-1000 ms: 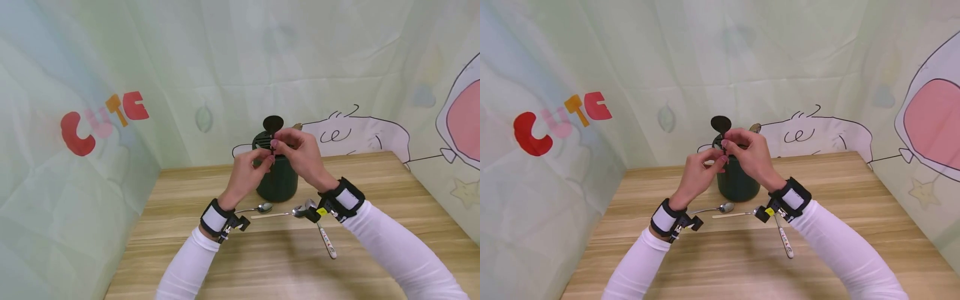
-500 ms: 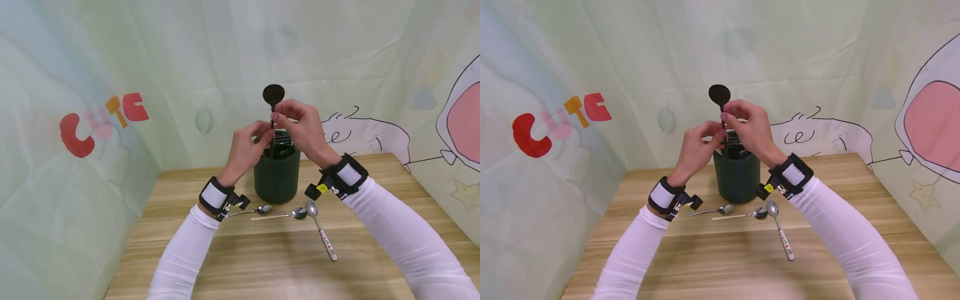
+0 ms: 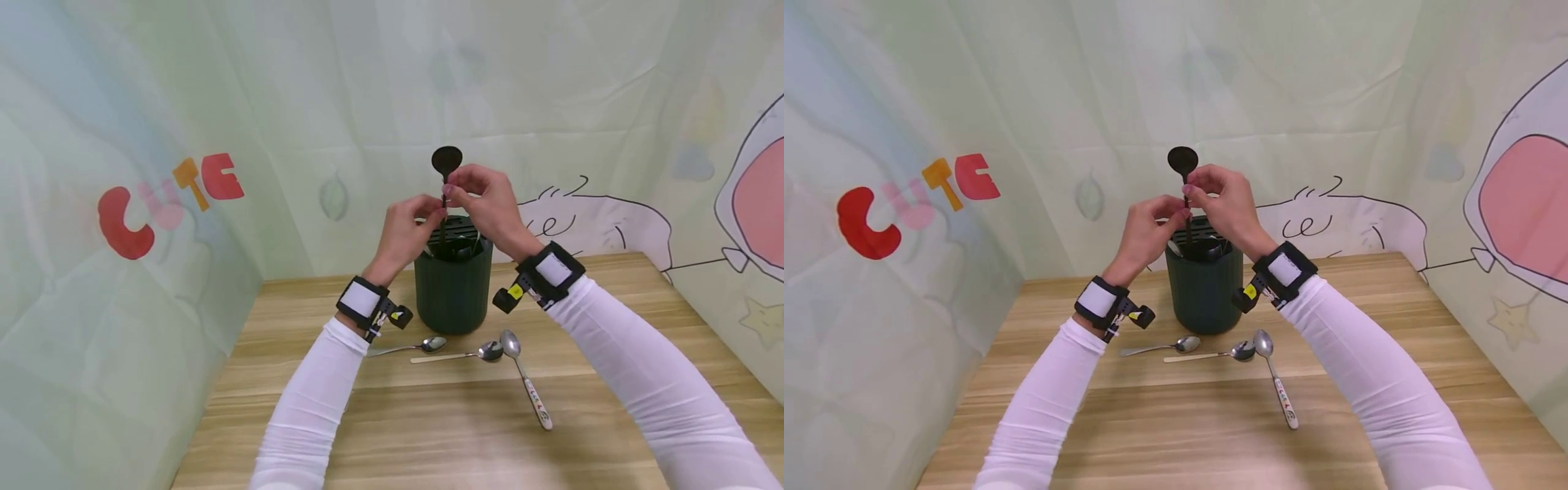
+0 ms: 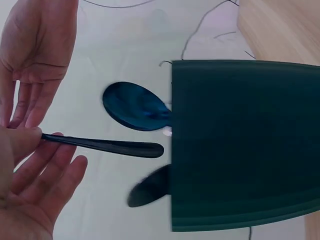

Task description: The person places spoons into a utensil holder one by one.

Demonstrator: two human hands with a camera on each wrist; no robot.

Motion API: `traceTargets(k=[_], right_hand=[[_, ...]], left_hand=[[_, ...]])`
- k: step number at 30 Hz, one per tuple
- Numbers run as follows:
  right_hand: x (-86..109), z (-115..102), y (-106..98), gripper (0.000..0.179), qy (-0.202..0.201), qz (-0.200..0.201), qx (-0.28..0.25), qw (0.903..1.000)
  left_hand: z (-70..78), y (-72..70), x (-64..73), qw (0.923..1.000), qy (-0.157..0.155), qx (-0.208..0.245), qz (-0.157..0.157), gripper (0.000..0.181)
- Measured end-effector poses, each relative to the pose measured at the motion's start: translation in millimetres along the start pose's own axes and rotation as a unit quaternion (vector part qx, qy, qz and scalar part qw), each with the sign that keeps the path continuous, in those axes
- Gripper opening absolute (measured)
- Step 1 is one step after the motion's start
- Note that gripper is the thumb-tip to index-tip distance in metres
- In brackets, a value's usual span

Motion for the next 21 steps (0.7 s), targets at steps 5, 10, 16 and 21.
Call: traceTargets(k=[5, 10, 16, 21], right_hand=[[0.0, 16.0, 3.5, 0.017, 0.025, -0.011, 0.016, 0.9995], [1.0, 24.1, 6.8, 0.016, 0.033, -0.019, 0.022, 0.999], [2.4, 28.0, 11.7, 0.054, 0.024, -0.052, 0.04, 0.9976], [3.6, 31.8, 11.1, 0.088, 0.028, -0.068, 0.039, 0.9965]], left_hand=[[-14.5, 7.7, 1.3, 0.9999, -0.01, -0.003, -0.006, 0.016], [-21.8, 13.1, 5.4, 0.9998, -0.016, -0.002, -0.015, 0.017], [-30.4, 21.3, 11.5, 0.9962, -0.059, 0.011, -0.064, 0.058], [-30.5, 22.6, 13.0, 0.9913, -0.094, 0.013, -0.091, 0.104]])
Point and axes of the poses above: each hand's wrist, its own x-axis away from the middle knuckle, its own y-axis out of the palm, z = x × y, the point moved 9 cm from there along -x, towards the middle knuckle, and after that the axes turned 5 degrees about -z, right-handed, at the moved point
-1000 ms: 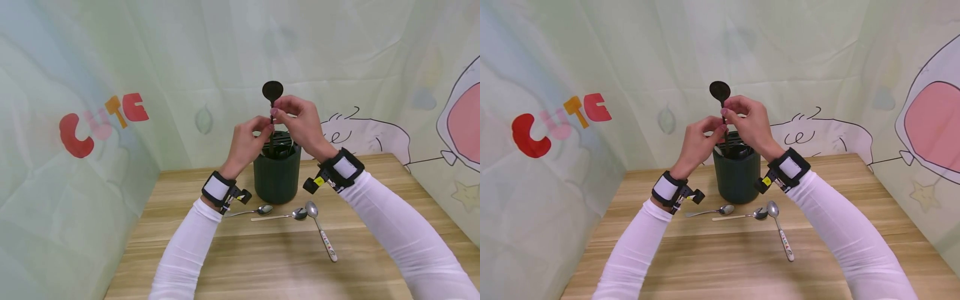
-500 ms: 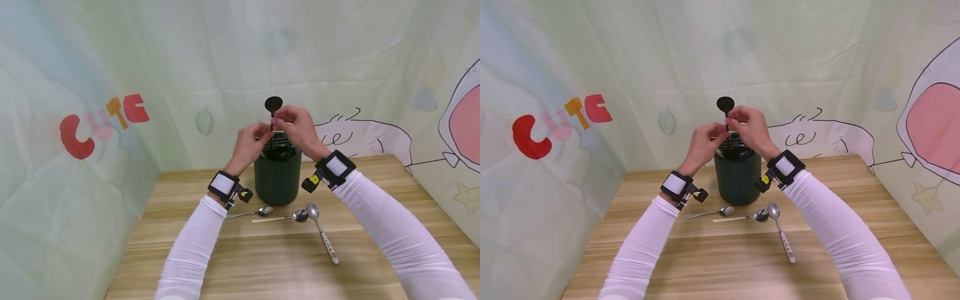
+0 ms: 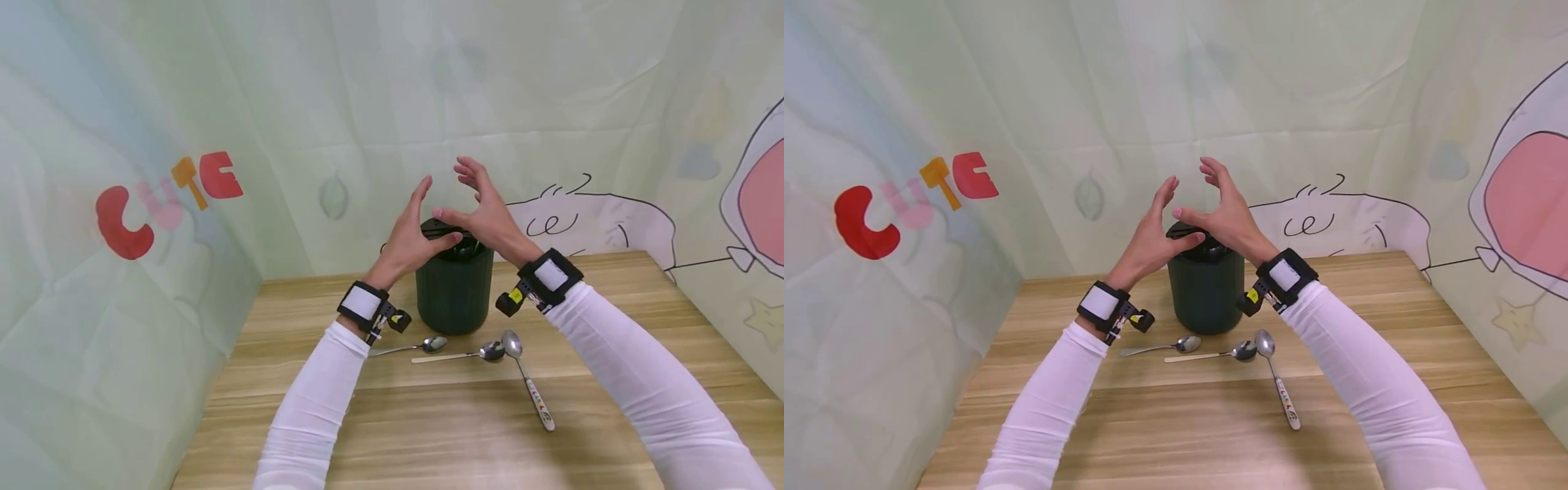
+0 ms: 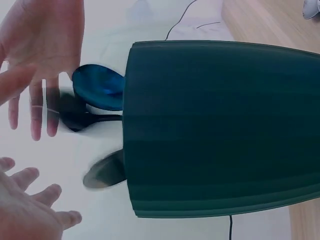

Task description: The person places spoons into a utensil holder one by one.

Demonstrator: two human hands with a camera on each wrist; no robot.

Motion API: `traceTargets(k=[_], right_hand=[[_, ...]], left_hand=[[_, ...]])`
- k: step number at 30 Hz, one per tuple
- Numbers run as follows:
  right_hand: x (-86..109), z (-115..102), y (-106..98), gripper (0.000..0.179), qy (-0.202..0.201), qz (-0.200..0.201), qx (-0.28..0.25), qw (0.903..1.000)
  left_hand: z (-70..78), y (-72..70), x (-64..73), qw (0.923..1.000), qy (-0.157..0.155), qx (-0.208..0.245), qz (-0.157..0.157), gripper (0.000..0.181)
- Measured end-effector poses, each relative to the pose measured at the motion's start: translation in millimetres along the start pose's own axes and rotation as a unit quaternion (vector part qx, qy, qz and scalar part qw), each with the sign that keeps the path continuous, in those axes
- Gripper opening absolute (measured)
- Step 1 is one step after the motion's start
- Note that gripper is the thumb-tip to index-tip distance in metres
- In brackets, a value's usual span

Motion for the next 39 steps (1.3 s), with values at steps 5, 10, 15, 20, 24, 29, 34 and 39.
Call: traceTargets(k=[5, 10, 15, 20, 24, 29, 34, 39], right_hand=[[3.0, -1.5, -2.0, 0.088, -0.004, 0.0, 0.002, 1.0], [11.5, -3.7, -2.2, 0.086, -0.003, -0.008, 0.022, 0.9997], [19.7, -12.3, -2.8, 0.088, -0.027, -0.02, 0.072, 0.9969], [32.6, -20.0, -4.6, 0.09, -0.045, -0.025, 0.089, 0.9947], [46.0, -25.0, -6.0, 0.089, -0.057, -0.02, 0.092, 0.994], [63.6, -25.9, -5.7, 0.087, -0.066, -0.018, 0.102, 0.9924], [83.4, -20.7, -2.8, 0.085, -0.067, -0.016, 0.105, 0.992], [101.1, -15.5, 5.3, 0.085, -0.078, -0.014, 0.119, 0.9897]], left_hand=[[6.1, 0.1, 0.6, 0.9999, 0.011, -0.009, -0.003, 0.107], [10.4, 1.6, 5.1, 0.999, 0.033, -0.028, -0.007, 0.104], [17.6, -1.6, 14.2, 0.9955, 0.067, -0.067, -0.005, 0.099], [26.4, -4.1, 27.5, 0.9908, 0.097, -0.094, -0.001, 0.098], [33.2, -5.3, 39.5, 0.9888, 0.108, -0.103, 0.008, 0.097], [39.9, -1.9, 56.3, 0.9859, 0.111, -0.125, 0.011, 0.09], [43.7, 5.9, 74.7, 0.9816, 0.117, -0.149, 0.019, 0.089], [41.4, 14.5, 92.0, 0.9776, 0.12, -0.171, 0.023, 0.089]])
Point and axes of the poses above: each hand's wrist, its own x-axis away from the middle knuckle, its own y-axis out of the palm, z = x × y, the point moved 9 cm from there along -x, towards the middle knuckle, and after that the axes turned 5 degrees about -z, right-handed, at the moved point
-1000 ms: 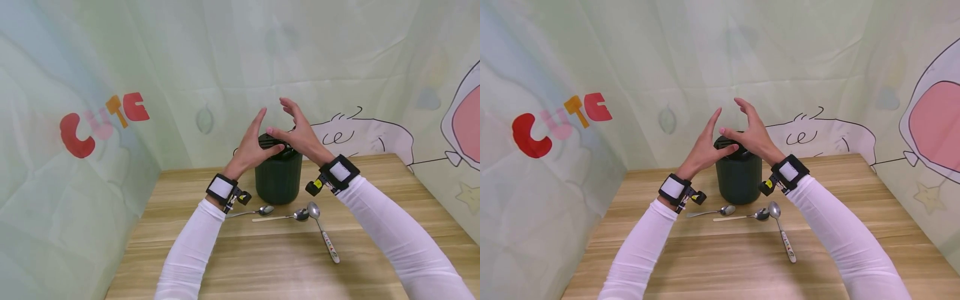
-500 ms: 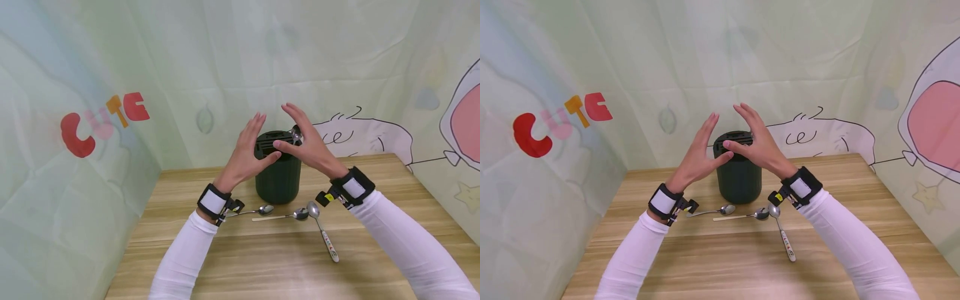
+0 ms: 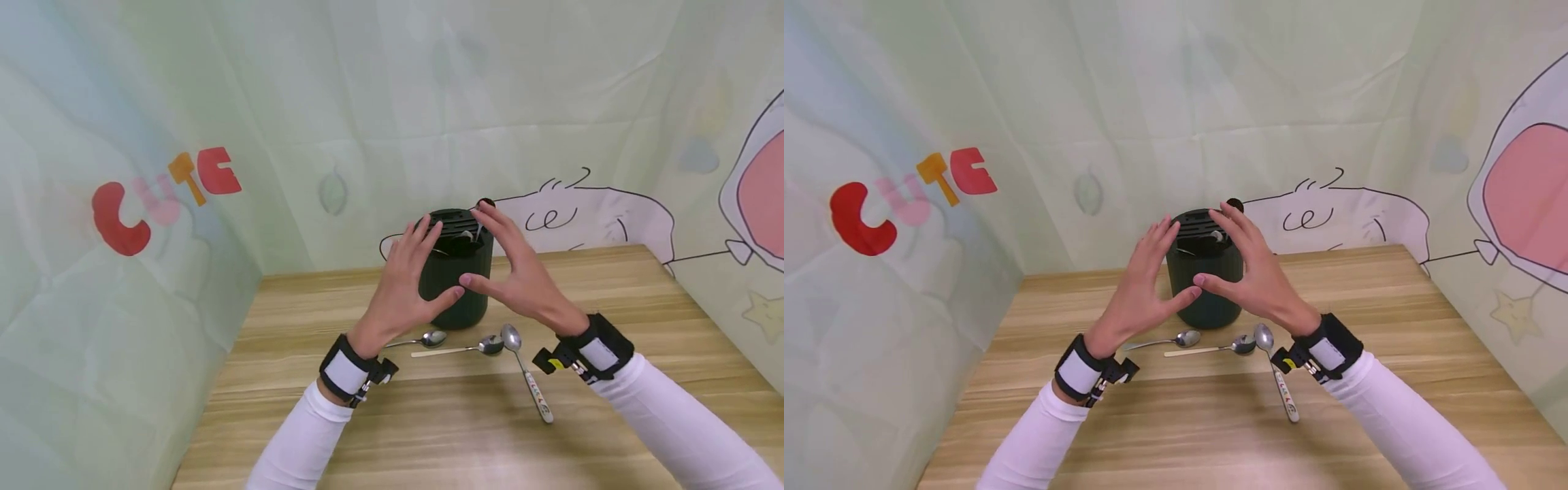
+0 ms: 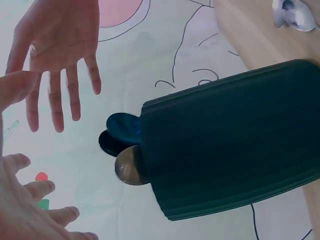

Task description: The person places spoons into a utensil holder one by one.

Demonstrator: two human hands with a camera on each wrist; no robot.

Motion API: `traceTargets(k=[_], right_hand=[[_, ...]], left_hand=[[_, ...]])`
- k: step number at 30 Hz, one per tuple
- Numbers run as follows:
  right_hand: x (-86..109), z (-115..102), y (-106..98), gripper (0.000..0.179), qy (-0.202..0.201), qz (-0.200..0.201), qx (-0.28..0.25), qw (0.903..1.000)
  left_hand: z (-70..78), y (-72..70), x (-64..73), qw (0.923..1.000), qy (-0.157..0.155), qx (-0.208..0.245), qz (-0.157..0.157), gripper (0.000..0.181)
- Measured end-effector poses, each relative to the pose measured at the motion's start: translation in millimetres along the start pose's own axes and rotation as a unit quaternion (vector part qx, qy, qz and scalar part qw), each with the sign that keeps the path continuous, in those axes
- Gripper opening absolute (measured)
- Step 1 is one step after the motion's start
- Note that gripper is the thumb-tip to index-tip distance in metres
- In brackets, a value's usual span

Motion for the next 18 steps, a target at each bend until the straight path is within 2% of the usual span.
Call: traceTargets(k=[4, 8, 13, 18], right_hand=[[11.2, 1.5, 11.9, 0.086, -0.014, -0.002, 0.01, 0.9999], [21.0, 6.3, 25.3, 0.088, -0.007, -0.01, 0.022, 0.9997], [28.6, 10.2, 39.7, 0.09, 0.001, -0.014, 0.017, 0.9998], [35.1, 11.8, 61.0, 0.09, -0.016, -0.028, 0.025, 0.9992]], left_hand=[[-0.7, 7.6, 14.5, 0.9998, -0.002, -0.018, -0.006, 0.089], [-5.1, 14.4, 29.6, 0.9991, -0.007, -0.041, -0.011, 0.088], [-15.3, 17.5, 46.6, 0.9966, -0.016, -0.08, -0.01, 0.088], [-27.6, 22.0, 63.7, 0.995, -0.036, -0.09, -0.023, 0.087]])
Point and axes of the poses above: each hand's wrist, its own x-axis away from the middle knuckle, its own y-axis out of the palm, z = x × y, the point moved 9 cm from there along -x, towards the middle knuckle, and after that the axes turned 5 degrees about -z, right-handed, at the moved point
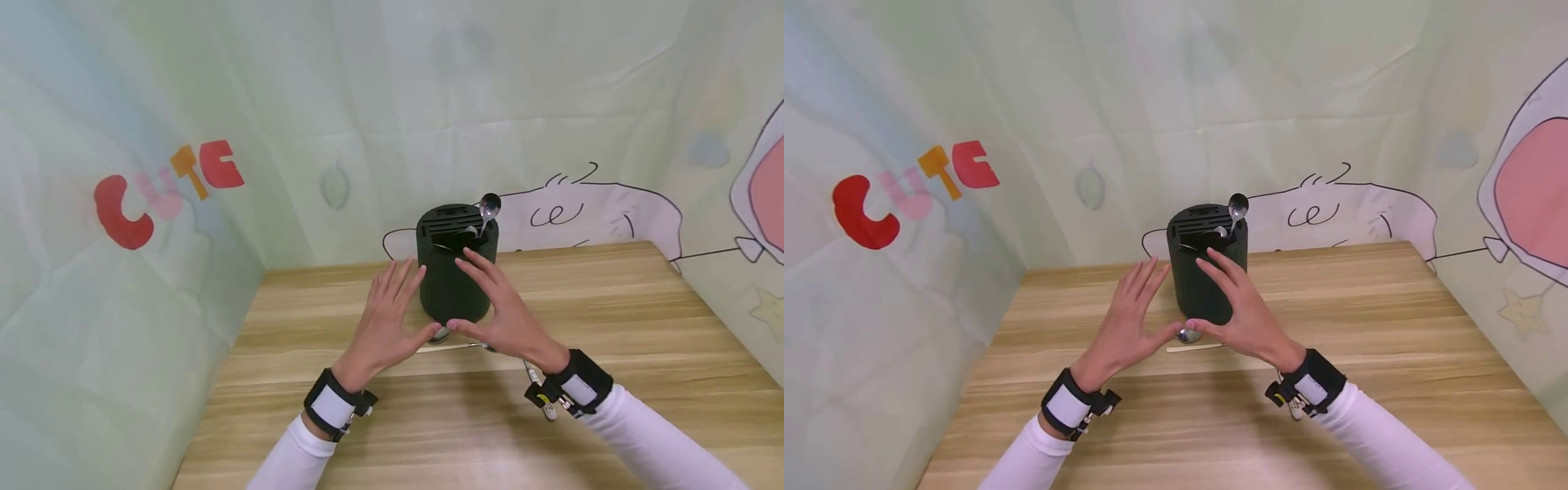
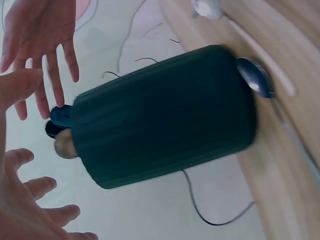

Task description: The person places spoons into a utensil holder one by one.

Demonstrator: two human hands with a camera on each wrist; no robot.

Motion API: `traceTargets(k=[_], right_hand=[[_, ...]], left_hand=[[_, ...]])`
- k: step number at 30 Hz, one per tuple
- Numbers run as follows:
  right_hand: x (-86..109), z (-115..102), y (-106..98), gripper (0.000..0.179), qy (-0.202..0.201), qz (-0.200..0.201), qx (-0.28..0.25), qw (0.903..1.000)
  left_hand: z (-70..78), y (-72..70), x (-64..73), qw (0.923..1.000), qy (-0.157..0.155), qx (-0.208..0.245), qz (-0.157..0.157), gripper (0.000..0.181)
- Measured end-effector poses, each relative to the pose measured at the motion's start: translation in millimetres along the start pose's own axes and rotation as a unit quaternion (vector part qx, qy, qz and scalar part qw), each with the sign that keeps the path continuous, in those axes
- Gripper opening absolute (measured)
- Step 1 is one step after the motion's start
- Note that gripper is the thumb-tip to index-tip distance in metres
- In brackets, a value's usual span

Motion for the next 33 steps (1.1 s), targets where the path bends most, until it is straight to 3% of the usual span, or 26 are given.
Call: traceTargets(k=[13, 24, 33], right_hand=[[0.9, 22.6, 70.4, 0.091, 0.015, -0.067, 0.026, 0.9973], [-5.0, 50.9, 120.6, 0.089, 0.064, -0.131, 0.035, 0.9887], [-6.8, 61.1, 155.4, 0.076, 0.075, -0.187, 0.088, 0.9757]], left_hand=[[-37.8, 29.8, 32.9, 0.9978, -0.047, -0.025, -0.039, 0.086], [-75.6, 65.2, 45.5, 0.9885, -0.102, -0.007, -0.111, 0.087], [-91.1, 84.3, 54.1, 0.9803, -0.121, 0.005, -0.156, 0.074]])
Point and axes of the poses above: each hand's wrist, its own x-axis away from the middle knuckle, its own y-axis out of the palm, z = x × y, the point moved 9 cm from there along -x, towards the middle knuckle, and after that the axes turned 5 degrees about -z, right-handed, at the moved point
